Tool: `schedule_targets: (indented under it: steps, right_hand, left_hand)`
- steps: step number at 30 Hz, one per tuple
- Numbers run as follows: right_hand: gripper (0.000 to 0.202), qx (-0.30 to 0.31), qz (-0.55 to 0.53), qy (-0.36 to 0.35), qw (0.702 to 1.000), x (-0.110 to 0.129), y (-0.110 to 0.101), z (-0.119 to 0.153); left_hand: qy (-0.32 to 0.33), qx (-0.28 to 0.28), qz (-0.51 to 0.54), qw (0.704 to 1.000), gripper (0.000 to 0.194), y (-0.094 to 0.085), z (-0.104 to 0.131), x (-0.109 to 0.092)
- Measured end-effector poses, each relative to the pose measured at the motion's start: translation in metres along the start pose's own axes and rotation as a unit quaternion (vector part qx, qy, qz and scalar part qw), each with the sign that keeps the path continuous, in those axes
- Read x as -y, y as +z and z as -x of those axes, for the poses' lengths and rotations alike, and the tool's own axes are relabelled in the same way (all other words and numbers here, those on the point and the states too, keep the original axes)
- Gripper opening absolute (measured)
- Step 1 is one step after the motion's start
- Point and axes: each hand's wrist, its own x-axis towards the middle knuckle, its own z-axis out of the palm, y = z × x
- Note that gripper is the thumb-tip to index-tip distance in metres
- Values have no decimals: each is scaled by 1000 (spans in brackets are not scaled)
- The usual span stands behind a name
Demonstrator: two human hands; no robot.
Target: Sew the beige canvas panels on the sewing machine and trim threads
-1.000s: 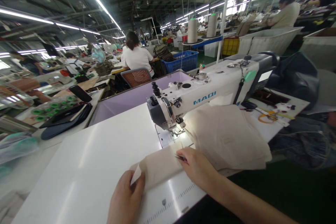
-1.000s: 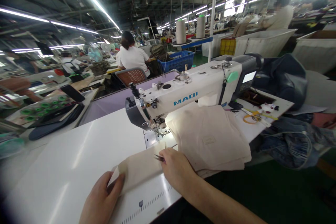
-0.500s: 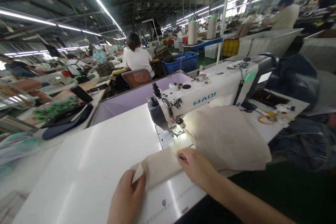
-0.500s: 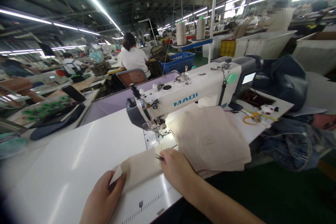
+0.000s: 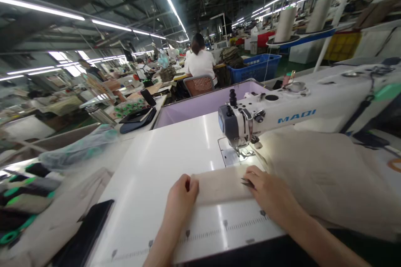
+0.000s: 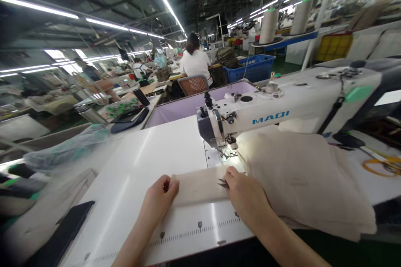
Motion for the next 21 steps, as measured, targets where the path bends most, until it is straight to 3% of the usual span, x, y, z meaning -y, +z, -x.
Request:
schedule_targets:
  steps: [11, 16, 18, 21]
  right_hand:
    - [23, -3, -3, -2, 1000, -1, -1, -1]
    - [23, 2, 1, -4, 1000, -1, -2, -1]
    - [23, 10, 16, -10, 1000, -1, -3, -1]
    - [26, 21, 44, -18, 999, -1, -4, -1]
  left_hand:
    - [9, 16, -14, 1000, 25, 1, -5, 0]
    - [8, 30, -74, 997, 25, 0, -3, -2]
    - [34, -3, -120, 992, 21, 0, -1, -4]
    - [163, -34, -193, 967, 22, -3, 1, -7]
